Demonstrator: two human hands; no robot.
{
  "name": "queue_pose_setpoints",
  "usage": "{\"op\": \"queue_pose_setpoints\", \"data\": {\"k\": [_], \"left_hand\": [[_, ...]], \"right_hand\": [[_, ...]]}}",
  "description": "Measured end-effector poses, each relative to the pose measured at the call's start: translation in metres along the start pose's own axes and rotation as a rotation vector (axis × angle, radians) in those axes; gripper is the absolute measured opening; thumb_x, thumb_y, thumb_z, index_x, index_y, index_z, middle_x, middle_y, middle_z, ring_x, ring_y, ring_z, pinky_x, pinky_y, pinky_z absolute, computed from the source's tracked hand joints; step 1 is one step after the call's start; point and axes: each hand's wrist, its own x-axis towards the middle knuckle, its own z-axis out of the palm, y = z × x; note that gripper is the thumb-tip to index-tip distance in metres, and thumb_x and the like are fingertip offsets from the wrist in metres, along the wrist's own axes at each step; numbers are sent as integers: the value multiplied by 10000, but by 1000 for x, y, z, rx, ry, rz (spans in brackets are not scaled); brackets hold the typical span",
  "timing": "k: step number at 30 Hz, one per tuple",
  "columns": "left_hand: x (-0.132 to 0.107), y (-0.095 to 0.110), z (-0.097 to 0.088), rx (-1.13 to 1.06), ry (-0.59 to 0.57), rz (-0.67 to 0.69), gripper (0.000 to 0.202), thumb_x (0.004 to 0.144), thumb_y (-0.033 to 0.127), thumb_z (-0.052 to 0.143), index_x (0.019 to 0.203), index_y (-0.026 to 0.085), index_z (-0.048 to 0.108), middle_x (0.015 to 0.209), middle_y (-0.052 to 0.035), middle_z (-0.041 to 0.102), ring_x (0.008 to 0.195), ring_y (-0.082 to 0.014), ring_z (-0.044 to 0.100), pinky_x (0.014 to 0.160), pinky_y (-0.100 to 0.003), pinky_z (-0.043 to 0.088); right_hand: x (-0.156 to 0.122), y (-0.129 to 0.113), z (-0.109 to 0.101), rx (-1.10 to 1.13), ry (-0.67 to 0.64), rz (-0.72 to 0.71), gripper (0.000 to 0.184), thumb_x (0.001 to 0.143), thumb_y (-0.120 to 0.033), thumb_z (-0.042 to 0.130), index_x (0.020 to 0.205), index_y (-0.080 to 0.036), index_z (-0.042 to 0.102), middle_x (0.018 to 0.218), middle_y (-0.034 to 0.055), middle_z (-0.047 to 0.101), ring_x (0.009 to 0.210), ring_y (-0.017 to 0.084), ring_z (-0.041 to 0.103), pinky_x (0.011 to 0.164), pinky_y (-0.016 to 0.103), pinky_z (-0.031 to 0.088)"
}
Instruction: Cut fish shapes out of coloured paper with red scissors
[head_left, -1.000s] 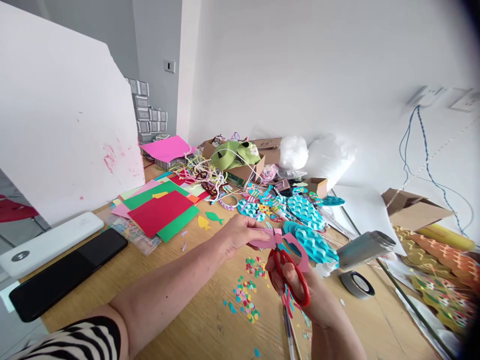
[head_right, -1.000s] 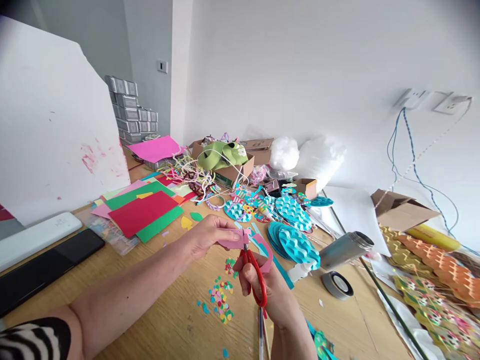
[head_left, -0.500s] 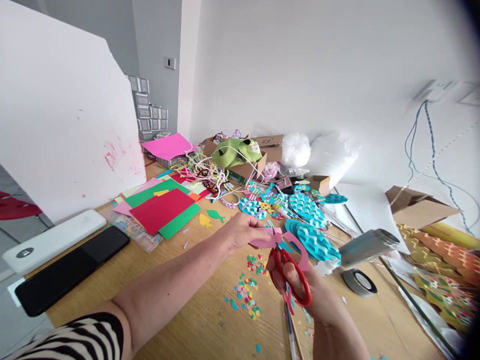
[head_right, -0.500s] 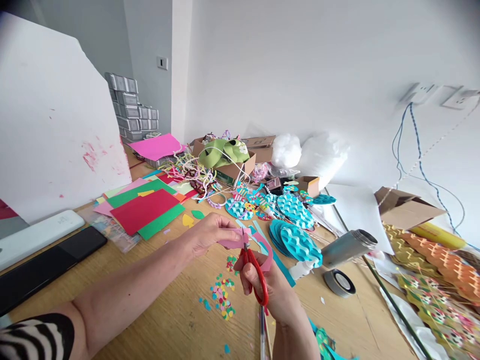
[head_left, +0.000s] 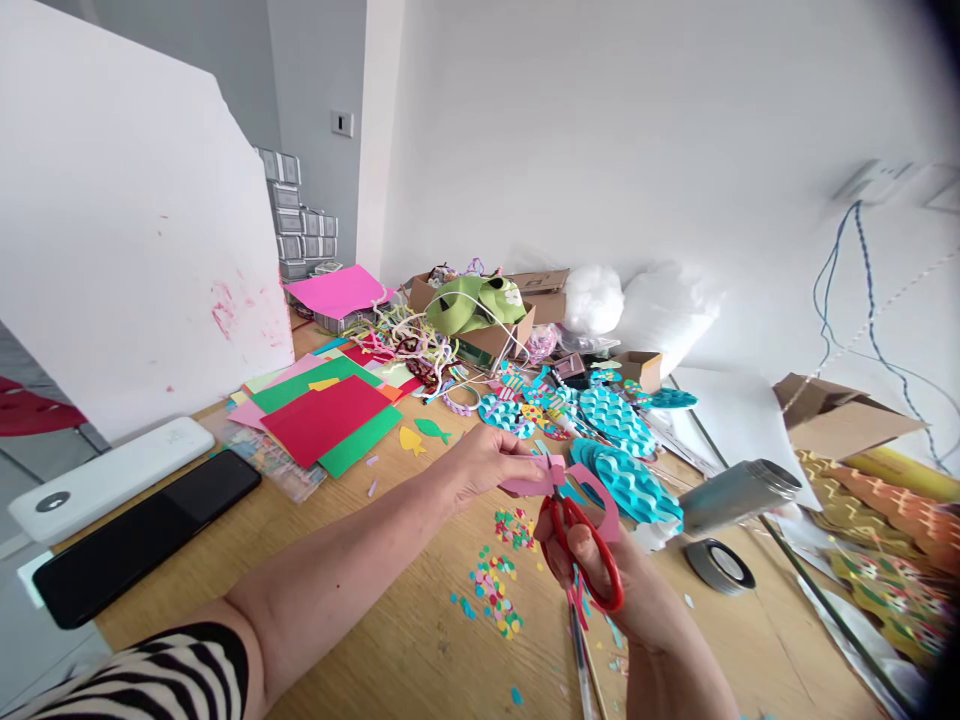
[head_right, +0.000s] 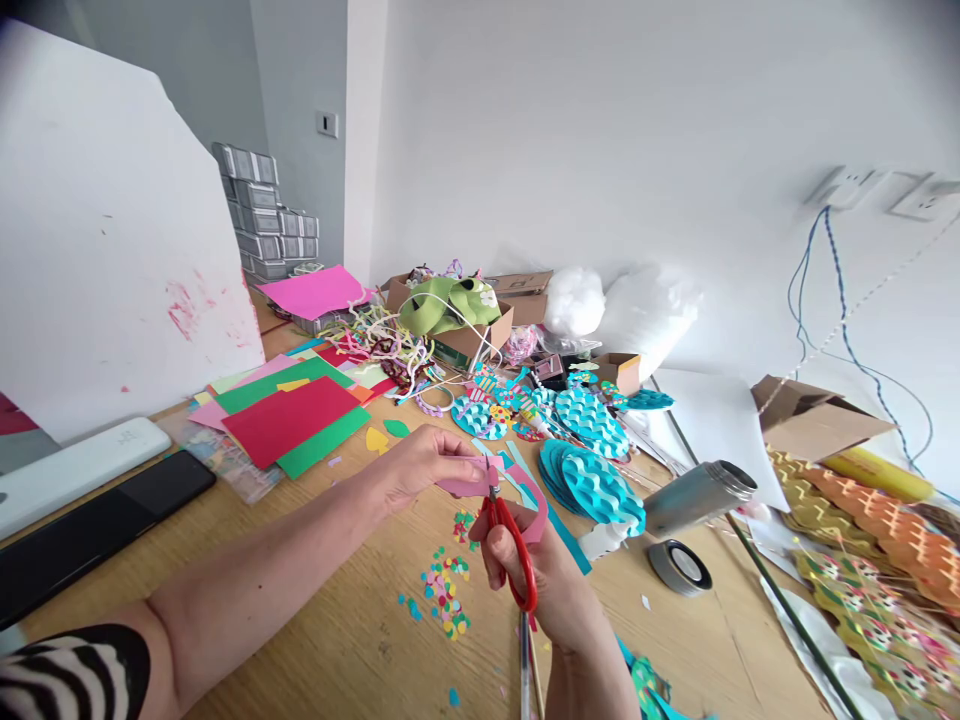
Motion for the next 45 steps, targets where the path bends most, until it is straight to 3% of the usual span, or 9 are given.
{"op": "queue_pose_setpoints", "data": {"k": [9, 25, 31, 45], "left_hand": [[-2, 1, 0, -7, -12, -15, 218, 497, 279, 743, 646, 127, 695, 637, -2, 635, 626, -104, 527, 617, -231, 383], [2, -2, -2, -11, -43, -23, 321, 495, 334, 777, 716, 116, 694, 678, -19, 631, 637, -119, 546, 601, -246, 401], [1, -2, -3, 23, -20, 27, 275, 540, 340, 763, 687, 119, 692, 666, -9, 643, 641, -105, 534, 650, -243, 366], [-1, 0, -3, 59, -18, 30, 245, 550, 340, 741, 663, 129, 685, 643, 2, 627, 618, -102, 502, 634, -248, 331]], "right_hand": [[0, -1, 0, -25, -13, -27, 570, 815, -748, 473, 809, -181, 539, 558, -17, 498, 514, 131, 414, 517, 272, 301], [0, -1, 0, 1, -4, -27, 569, 816, -747, 475, 798, -182, 541, 546, -24, 493, 501, 120, 402, 505, 266, 287], [1, -4, 1, -17, 1, -19, 579, 806, -757, 477, 730, -185, 529, 538, -13, 493, 504, 123, 399, 506, 271, 289], [1, -1, 1, -9, -12, -4, 587, 805, -755, 479, 839, -175, 563, 553, -22, 484, 510, 132, 413, 514, 272, 295]]}}
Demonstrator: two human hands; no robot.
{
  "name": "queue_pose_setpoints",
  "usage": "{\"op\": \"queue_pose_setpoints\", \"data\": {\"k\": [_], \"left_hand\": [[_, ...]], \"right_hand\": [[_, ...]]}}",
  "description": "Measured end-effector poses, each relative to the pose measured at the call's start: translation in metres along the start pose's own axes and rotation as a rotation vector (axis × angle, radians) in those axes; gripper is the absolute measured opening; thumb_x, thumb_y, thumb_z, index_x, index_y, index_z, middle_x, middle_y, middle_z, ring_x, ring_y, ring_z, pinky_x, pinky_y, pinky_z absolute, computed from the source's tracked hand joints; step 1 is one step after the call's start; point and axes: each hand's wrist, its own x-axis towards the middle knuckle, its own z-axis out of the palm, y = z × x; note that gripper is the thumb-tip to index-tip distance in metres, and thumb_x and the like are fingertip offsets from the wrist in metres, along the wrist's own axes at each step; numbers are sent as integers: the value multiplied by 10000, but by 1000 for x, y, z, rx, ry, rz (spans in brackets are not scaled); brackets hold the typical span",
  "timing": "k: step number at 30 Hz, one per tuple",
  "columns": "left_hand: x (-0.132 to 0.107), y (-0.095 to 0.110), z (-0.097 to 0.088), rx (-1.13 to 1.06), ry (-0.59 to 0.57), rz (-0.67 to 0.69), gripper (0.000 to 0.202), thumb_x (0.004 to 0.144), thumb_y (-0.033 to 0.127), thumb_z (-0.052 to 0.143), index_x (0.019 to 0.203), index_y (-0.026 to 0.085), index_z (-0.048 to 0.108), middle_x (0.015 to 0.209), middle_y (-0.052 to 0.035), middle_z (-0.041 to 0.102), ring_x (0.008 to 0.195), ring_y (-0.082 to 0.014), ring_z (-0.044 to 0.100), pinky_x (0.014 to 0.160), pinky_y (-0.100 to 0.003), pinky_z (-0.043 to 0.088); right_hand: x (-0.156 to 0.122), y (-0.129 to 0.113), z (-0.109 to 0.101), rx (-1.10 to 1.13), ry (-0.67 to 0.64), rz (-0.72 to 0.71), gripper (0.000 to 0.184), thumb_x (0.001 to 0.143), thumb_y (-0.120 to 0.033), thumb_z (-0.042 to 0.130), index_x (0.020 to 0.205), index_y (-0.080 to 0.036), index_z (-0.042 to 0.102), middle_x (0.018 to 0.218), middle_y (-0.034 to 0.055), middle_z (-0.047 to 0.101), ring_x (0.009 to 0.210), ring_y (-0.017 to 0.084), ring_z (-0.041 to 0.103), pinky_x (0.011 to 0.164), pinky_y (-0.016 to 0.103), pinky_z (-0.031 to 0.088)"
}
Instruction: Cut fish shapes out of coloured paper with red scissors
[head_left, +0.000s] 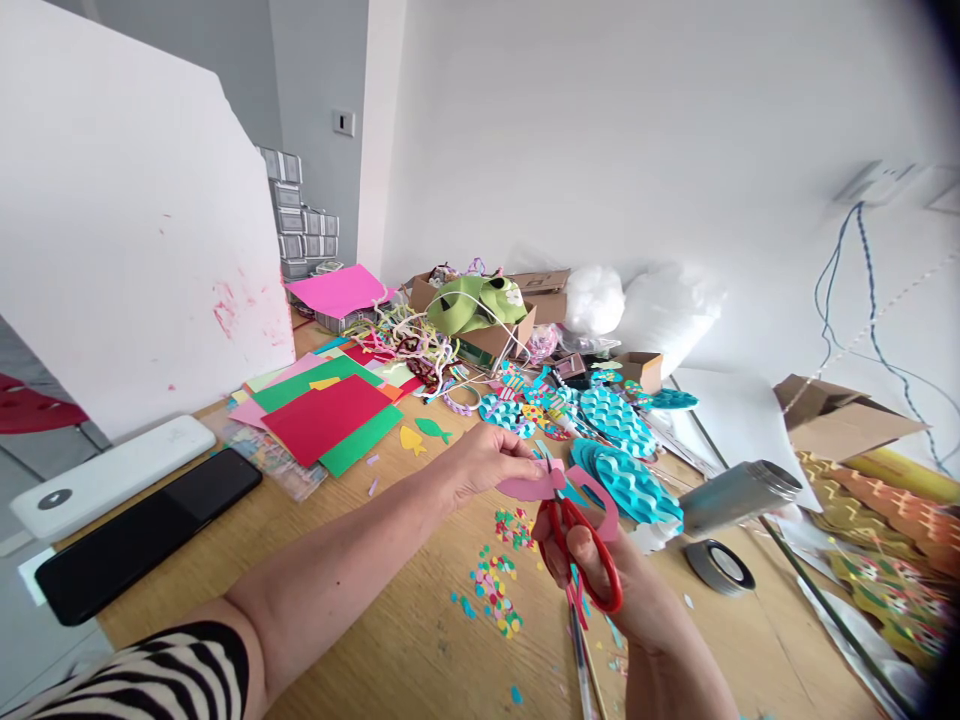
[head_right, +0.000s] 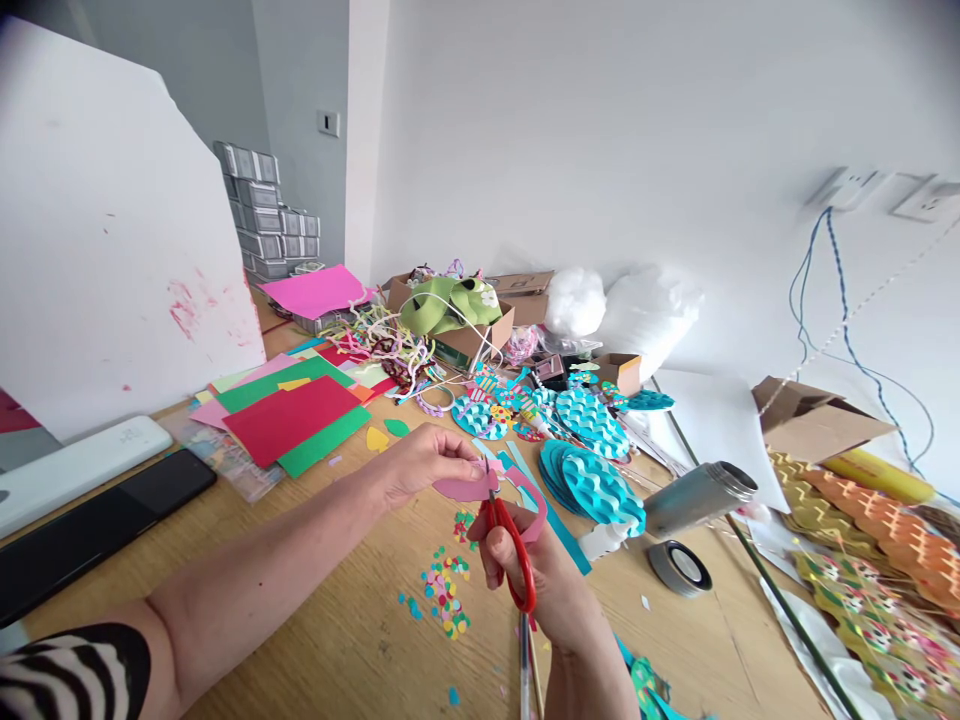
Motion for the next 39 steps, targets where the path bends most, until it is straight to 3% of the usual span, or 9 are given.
{"op": "queue_pose_setpoints", "data": {"k": [14, 39], "left_hand": [[2, -2, -1, -23, 2, -7, 223, 549, 314, 748, 665, 134, 687, 642, 4, 632, 628, -105, 519, 650, -248, 350], [3, -2, 0, -25, -4, -15, 244, 523, 315, 742, 671, 129, 685, 616, 14, 615, 612, -100, 508, 629, -241, 348]], "right_hand": [[0, -1, 1, 15, 27, 37, 586, 771, -773, 510, 759, -186, 520, 512, -28, 487, 480, 115, 395, 504, 262, 261], [1, -2, 0, 4, 19, 70, 589, 770, -773, 508, 773, -184, 501, 533, -29, 474, 483, 107, 381, 485, 247, 263]]}}
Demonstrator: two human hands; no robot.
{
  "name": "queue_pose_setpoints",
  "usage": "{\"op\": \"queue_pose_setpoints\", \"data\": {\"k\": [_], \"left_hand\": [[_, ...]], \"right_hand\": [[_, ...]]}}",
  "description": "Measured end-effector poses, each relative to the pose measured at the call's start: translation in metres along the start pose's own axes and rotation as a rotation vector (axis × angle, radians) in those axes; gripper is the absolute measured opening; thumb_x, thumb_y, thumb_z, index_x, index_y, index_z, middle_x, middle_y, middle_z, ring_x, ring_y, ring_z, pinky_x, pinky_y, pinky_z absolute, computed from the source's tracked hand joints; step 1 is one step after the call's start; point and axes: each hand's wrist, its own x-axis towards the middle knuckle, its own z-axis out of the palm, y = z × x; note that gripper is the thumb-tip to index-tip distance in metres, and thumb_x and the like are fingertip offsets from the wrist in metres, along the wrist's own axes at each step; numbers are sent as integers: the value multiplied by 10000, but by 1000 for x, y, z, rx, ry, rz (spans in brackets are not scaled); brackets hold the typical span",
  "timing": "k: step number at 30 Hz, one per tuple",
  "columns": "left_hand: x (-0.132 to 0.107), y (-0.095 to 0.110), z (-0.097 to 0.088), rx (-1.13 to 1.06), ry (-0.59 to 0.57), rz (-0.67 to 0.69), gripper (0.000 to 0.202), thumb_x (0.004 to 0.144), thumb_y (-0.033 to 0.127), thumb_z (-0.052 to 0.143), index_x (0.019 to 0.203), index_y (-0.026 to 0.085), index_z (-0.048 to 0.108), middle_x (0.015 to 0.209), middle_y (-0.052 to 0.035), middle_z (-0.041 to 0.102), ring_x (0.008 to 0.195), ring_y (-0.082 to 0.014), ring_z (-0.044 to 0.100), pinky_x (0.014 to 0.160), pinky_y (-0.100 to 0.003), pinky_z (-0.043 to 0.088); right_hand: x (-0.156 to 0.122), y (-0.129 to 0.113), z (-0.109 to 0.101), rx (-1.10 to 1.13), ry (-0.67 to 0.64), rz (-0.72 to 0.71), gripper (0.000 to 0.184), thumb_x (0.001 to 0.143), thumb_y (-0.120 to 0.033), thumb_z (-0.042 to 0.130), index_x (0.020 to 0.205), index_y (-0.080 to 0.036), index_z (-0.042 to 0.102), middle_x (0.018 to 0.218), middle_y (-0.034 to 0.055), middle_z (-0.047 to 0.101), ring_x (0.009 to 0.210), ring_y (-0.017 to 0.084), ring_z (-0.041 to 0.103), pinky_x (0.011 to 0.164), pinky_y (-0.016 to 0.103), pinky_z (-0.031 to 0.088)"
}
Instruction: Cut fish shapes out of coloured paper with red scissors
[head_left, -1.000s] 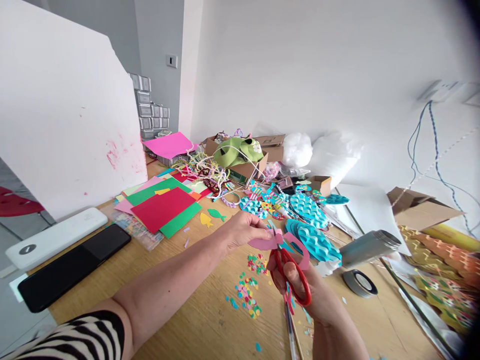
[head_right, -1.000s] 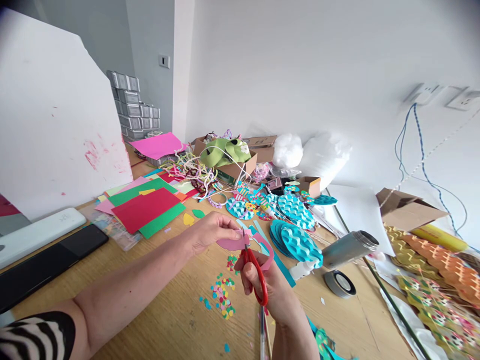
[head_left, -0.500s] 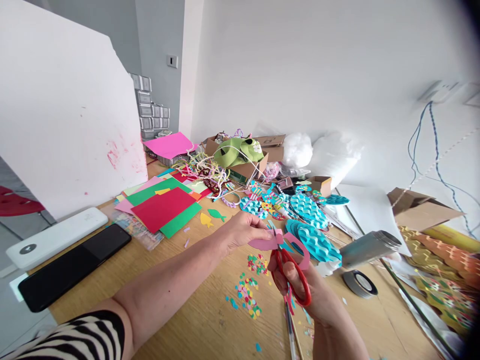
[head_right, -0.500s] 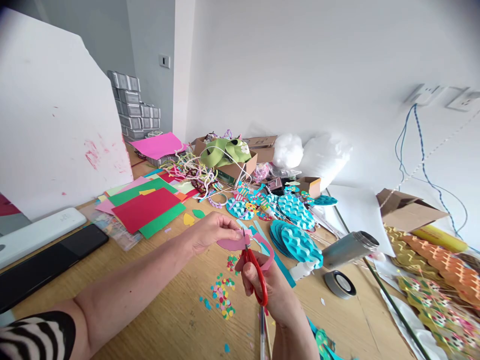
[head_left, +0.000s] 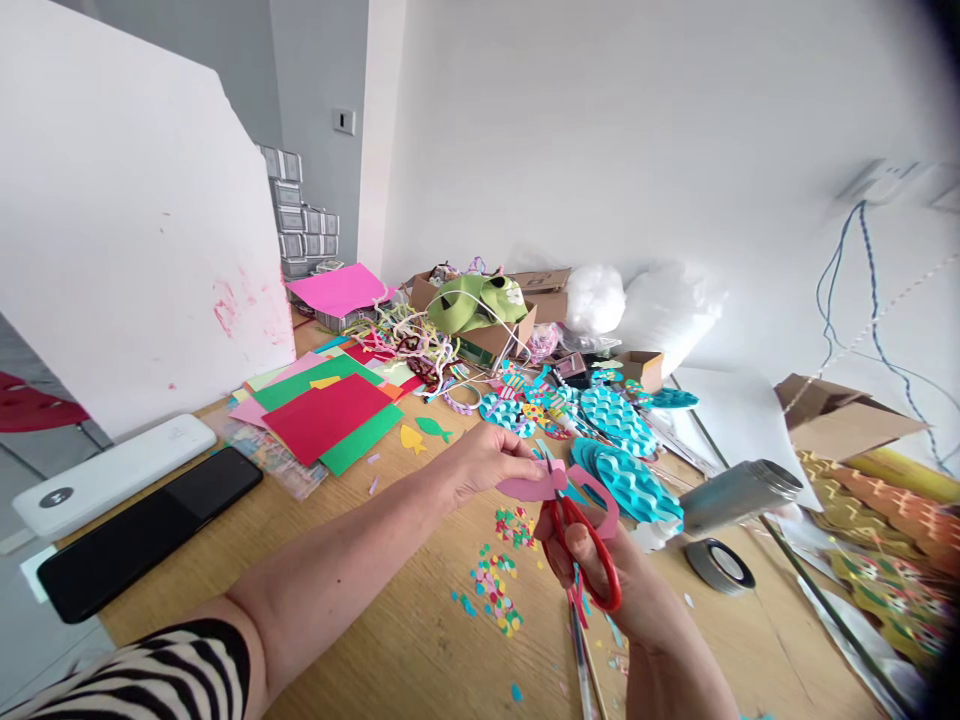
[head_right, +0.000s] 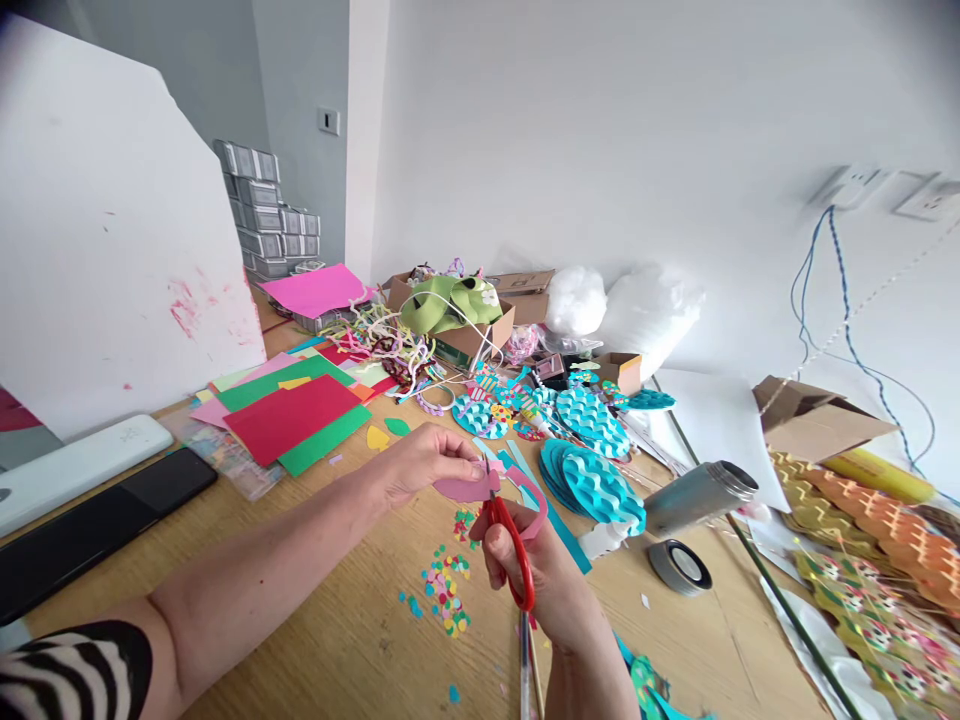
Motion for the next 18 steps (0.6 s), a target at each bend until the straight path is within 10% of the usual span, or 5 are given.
{"op": "queue_pose_setpoints", "data": {"k": [18], "left_hand": [[1, -2, 0, -9, -15, 2, 247, 518, 320, 747, 670, 134, 688, 614, 15, 613, 601, -100, 507, 630, -245, 340]], "right_hand": [[1, -1, 1, 24, -2, -30, 577, 777, -762, 520, 771, -185, 517, 526, -28, 500, 491, 111, 410, 505, 257, 292]]}}
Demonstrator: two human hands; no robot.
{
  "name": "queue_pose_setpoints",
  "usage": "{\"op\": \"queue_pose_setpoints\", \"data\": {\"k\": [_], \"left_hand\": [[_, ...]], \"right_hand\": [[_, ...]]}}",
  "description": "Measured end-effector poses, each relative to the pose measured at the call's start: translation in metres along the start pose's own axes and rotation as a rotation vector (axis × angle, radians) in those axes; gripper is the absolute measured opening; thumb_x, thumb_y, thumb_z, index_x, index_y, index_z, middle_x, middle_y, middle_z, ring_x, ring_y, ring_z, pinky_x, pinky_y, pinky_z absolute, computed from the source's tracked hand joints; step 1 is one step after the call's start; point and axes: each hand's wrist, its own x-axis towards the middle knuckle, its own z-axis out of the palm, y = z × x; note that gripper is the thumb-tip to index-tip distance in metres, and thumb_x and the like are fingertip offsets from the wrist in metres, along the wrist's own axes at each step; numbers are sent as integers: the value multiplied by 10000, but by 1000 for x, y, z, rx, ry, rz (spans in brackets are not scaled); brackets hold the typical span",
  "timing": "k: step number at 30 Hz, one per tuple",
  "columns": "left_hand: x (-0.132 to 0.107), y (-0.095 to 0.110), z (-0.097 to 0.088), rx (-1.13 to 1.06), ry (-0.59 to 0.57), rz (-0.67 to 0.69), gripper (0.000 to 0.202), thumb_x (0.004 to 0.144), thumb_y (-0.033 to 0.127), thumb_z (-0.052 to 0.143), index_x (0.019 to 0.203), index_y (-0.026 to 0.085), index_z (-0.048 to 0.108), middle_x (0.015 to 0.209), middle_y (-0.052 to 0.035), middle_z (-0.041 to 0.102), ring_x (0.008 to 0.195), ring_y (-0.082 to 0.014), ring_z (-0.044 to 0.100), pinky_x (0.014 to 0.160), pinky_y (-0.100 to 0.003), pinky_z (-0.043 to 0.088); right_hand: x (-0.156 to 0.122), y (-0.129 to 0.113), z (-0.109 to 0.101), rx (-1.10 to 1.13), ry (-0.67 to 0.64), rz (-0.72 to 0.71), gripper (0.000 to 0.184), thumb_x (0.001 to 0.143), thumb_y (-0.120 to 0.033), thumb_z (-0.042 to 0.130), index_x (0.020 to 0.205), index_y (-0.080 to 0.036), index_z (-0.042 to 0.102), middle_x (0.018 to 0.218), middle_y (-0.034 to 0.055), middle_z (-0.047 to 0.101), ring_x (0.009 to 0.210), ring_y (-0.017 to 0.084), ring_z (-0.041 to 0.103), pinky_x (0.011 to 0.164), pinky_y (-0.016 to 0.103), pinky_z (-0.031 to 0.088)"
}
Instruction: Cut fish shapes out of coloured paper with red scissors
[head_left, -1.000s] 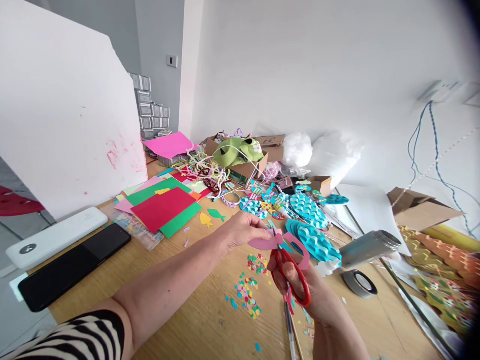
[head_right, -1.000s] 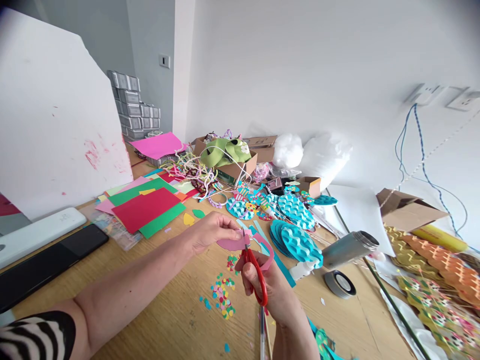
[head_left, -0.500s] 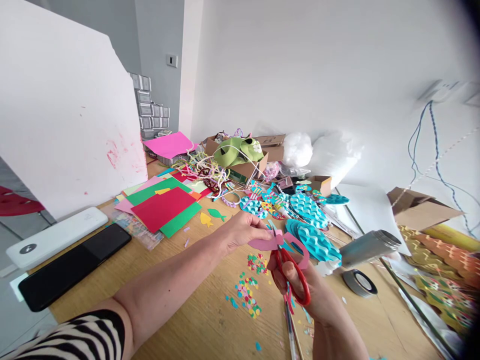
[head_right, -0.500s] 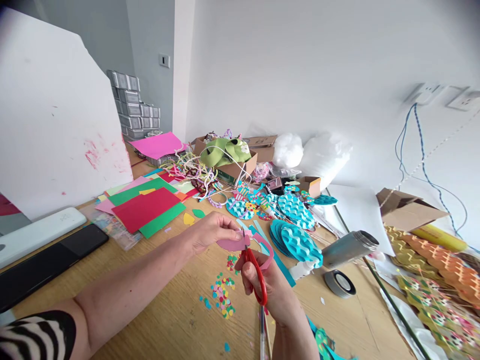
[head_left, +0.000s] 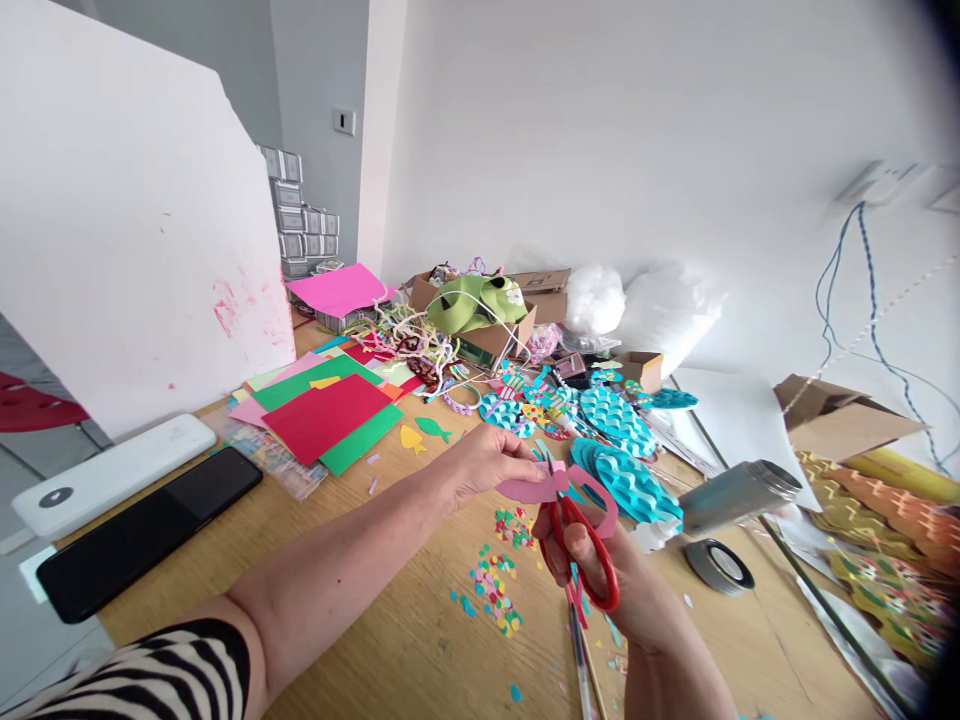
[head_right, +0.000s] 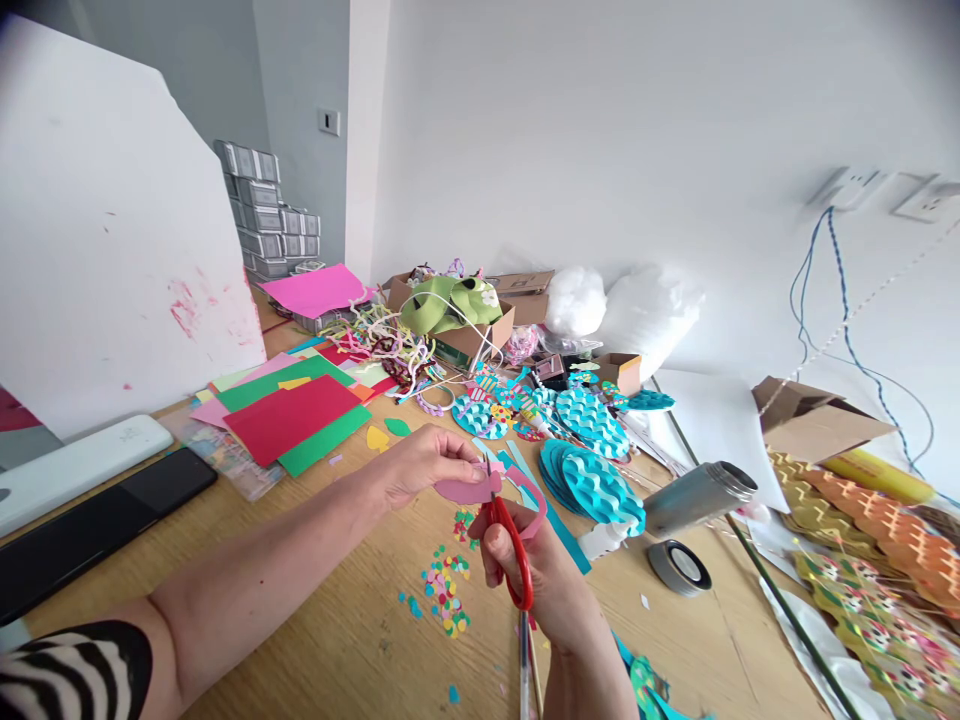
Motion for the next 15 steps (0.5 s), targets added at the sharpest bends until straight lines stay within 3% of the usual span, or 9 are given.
{"op": "queue_pose_setpoints", "data": {"k": [15], "left_hand": [[0, 0, 1, -35, 5, -24, 286, 494, 347, 774, 659, 132, 682, 623, 12, 612, 620, -107, 516, 655, -260, 337]], "right_hand": [[0, 3, 0, 7, 11, -30, 536, 814, -728, 508, 759, -195, 523, 508, -33, 503, 485, 114, 394, 522, 272, 287]]}}
